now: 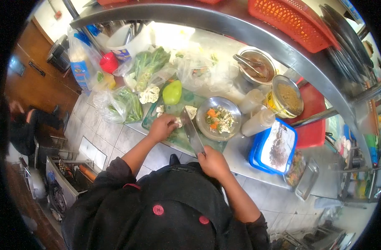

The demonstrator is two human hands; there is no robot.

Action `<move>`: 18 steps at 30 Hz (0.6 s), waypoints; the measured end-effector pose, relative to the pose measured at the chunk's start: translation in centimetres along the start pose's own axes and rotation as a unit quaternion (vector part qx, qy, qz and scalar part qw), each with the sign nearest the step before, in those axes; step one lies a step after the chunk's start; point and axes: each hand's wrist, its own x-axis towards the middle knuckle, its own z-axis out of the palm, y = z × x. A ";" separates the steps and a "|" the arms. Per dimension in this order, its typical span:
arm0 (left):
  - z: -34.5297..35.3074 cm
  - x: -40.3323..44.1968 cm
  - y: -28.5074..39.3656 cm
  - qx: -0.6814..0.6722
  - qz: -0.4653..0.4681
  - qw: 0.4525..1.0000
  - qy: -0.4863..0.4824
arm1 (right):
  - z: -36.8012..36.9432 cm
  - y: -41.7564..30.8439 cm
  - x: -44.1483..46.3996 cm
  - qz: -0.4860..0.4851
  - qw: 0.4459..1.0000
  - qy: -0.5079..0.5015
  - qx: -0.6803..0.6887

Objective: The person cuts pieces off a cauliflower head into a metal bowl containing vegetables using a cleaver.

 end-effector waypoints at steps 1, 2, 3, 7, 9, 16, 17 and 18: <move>0.0 0.0 0.0 -0.005 0.006 1.000 -0.005 | -0.1 -0.2 0.0 0.003 1.000 -0.002 -0.002; 0.0 -0.1 -0.1 -0.010 0.012 1.000 -0.011 | -0.1 -0.4 -0.1 0.007 1.000 -0.005 -0.005; 0.3 -0.3 -0.4 -0.010 0.010 1.000 -0.011 | -0.1 -0.4 -0.1 0.007 1.000 -0.007 -0.005; 1.0 -0.2 -1.3 -0.009 0.087 0.996 0.017 | 0.3 0.2 0.1 -0.004 1.000 0.010 -0.021; 1.3 -0.2 -1.3 -0.001 0.097 0.995 -0.002 | 0.5 0.5 -0.1 -0.006 0.999 0.018 -0.035; 2.7 -1.1 0.6 -0.028 0.072 0.992 0.104 | 0.9 0.9 -1.9 -0.031 0.995 0.084 -0.033; 2.8 -1.2 0.9 0.007 0.089 0.988 0.124 | 0.9 0.7 -2.2 -0.029 0.995 0.091 -0.039; 3.0 -1.2 1.3 0.007 0.091 0.988 0.121 | 0.9 0.5 -2.3 -0.026 0.995 0.092 -0.038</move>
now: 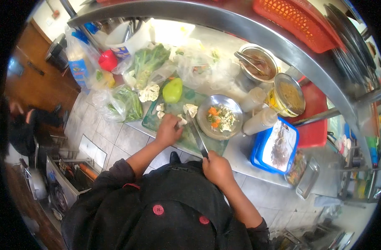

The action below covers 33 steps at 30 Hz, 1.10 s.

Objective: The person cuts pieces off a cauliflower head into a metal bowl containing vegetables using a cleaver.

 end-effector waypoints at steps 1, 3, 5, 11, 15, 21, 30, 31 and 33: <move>0.2 0.0 0.4 -0.038 -0.006 0.999 -0.010 | -0.1 -0.2 -0.1 0.002 1.000 -0.006 -0.015; 0.5 0.1 1.0 -0.077 -0.009 0.997 -0.025 | -0.1 -0.4 -0.1 0.007 1.000 -0.008 -0.028; 0.7 0.1 1.0 -0.080 -0.037 0.995 -0.049 | -0.1 -0.4 -0.1 0.004 1.000 -0.014 -0.025; 1.1 0.4 -0.8 -0.109 -0.058 0.992 0.005 | 0.2 -0.8 0.3 -0.004 1.000 -0.018 -0.019; 1.0 0.3 -1.0 -0.140 -0.078 0.987 0.006 | 0.8 -1.3 1.1 -0.009 1.000 -0.018 -0.020; 1.2 0.0 -1.0 -0.109 -0.050 0.993 0.020 | 1.7 -2.0 2.5 -0.009 0.998 -0.056 -0.029; 1.6 -1.4 -2.9 -0.159 -0.049 0.986 0.023 | 4.1 -0.6 5.8 0.049 0.995 -0.083 -0.002; 1.7 -2.1 -3.8 -0.170 -0.087 0.981 0.018 | 3.9 0.0 5.7 0.051 0.994 -0.090 0.015; 2.4 -2.7 -4.9 -0.183 -0.123 0.975 0.013 | 3.3 0.8 5.7 0.054 0.994 -0.095 0.030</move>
